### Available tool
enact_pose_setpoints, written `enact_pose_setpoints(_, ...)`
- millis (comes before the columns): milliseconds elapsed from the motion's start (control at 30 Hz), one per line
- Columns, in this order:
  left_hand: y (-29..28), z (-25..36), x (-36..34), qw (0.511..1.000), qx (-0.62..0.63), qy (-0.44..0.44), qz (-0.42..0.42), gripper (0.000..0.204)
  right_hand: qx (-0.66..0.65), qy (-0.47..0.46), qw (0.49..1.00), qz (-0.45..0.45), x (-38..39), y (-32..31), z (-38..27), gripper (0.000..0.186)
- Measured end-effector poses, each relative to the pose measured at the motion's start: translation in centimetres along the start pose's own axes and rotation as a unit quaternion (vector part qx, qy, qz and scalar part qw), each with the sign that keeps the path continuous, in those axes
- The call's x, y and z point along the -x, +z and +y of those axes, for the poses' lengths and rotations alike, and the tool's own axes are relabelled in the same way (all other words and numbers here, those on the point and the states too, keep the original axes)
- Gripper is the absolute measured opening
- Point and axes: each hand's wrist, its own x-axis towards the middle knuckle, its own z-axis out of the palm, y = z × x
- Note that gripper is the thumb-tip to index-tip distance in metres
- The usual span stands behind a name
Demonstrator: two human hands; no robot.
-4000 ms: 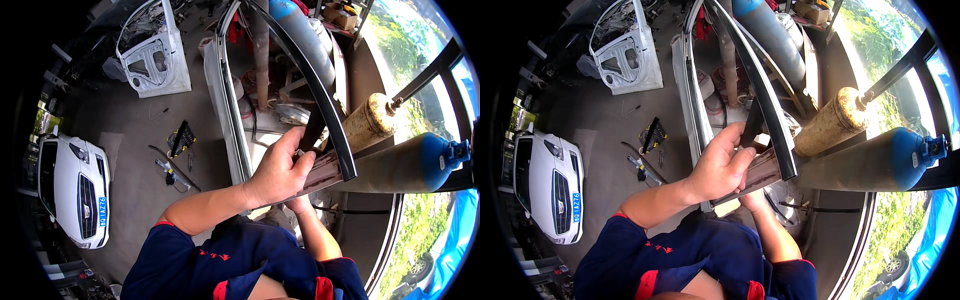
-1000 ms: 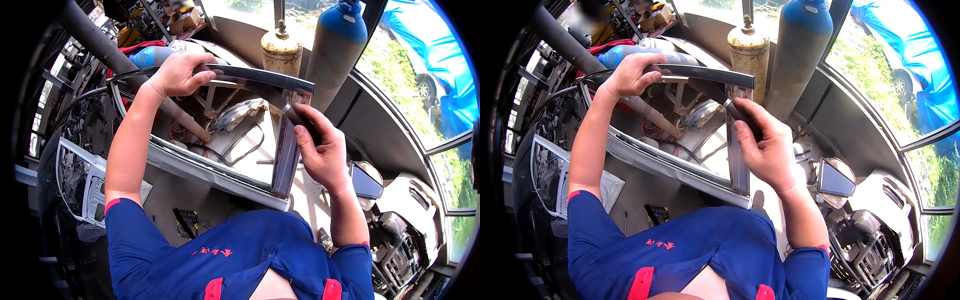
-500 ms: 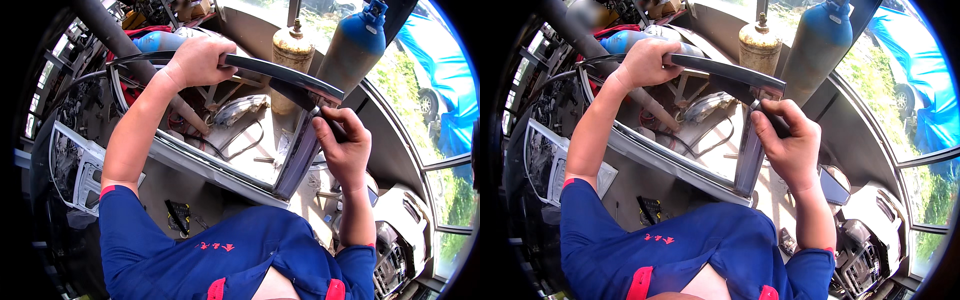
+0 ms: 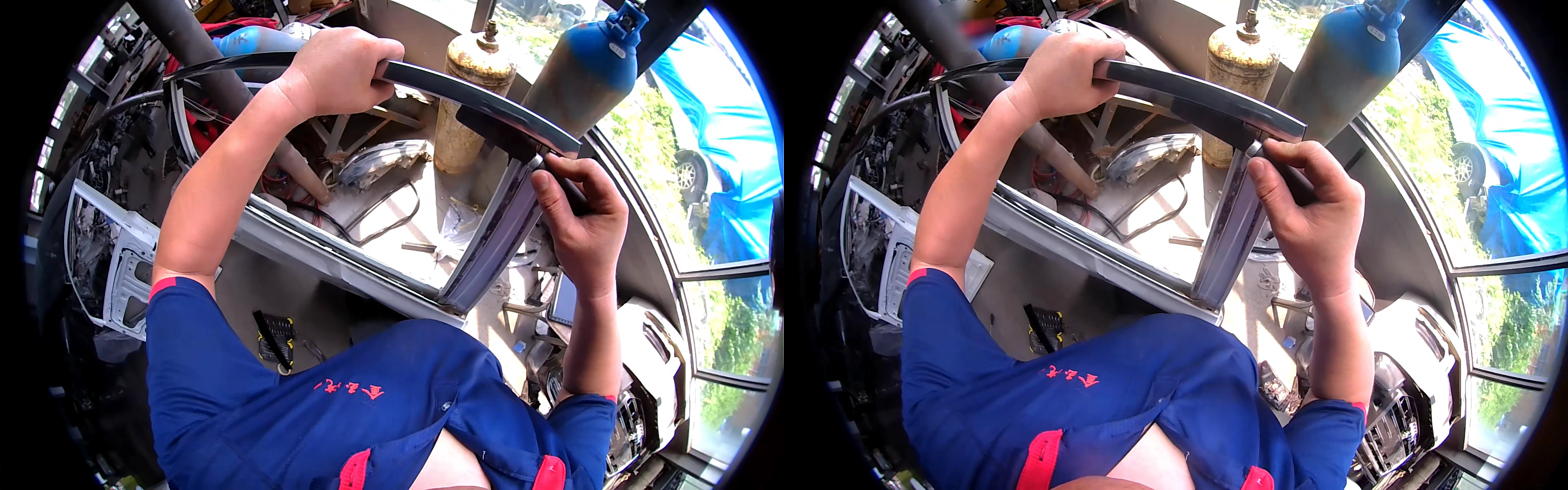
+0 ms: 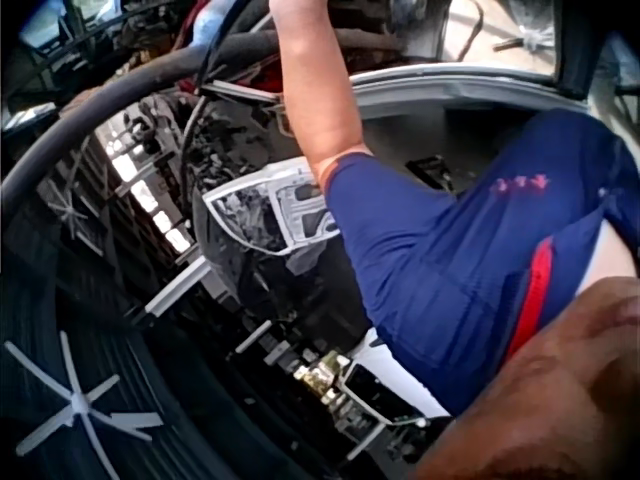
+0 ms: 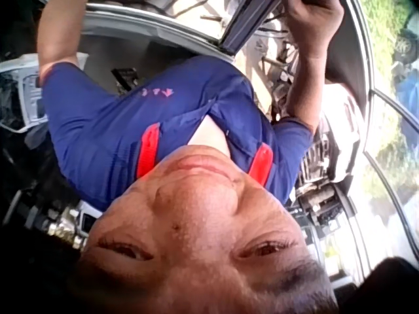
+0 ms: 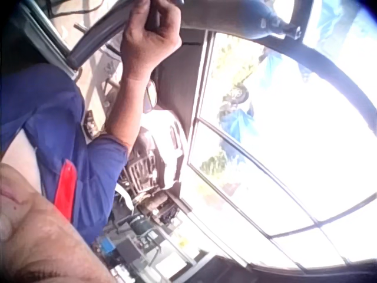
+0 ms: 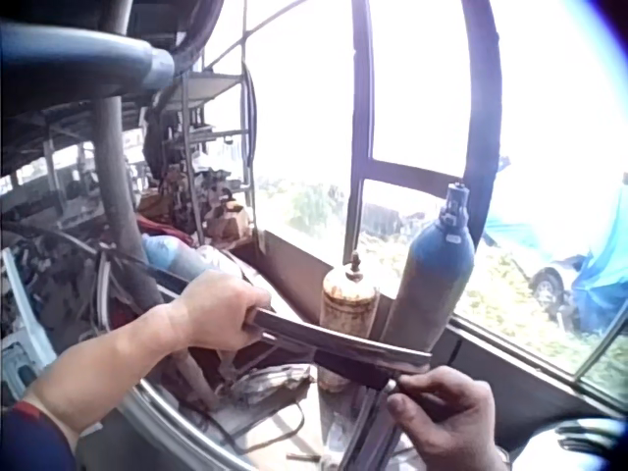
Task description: The person uses a screwdriver to pry and remove a rubber weatherstrip from a white car door frame. They work along the length of the frame, carefully separating the rubber seal from the metal channel. The person then uses a scraper tool to clean the channel and remove debris before inspecting the removed rubber strip.
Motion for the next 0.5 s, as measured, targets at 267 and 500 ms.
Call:
enact_pose_setpoints(267, 0.6, -0.2, 0.1, 1.000, 0.015, 0.007, 0.019, 0.017, -0.039, 0.055, 0.997, 0.022, 1.1, 1.4, 0.0, 0.019)
enact_pose_setpoints(500, -1.1, 0.5, -0.6, 0.998, 0.054, -0.008, -0.020, 0.017, -0.033, 0.019, 0.999, 0.037, 2.2, 3.0, 0.5, 0.022)
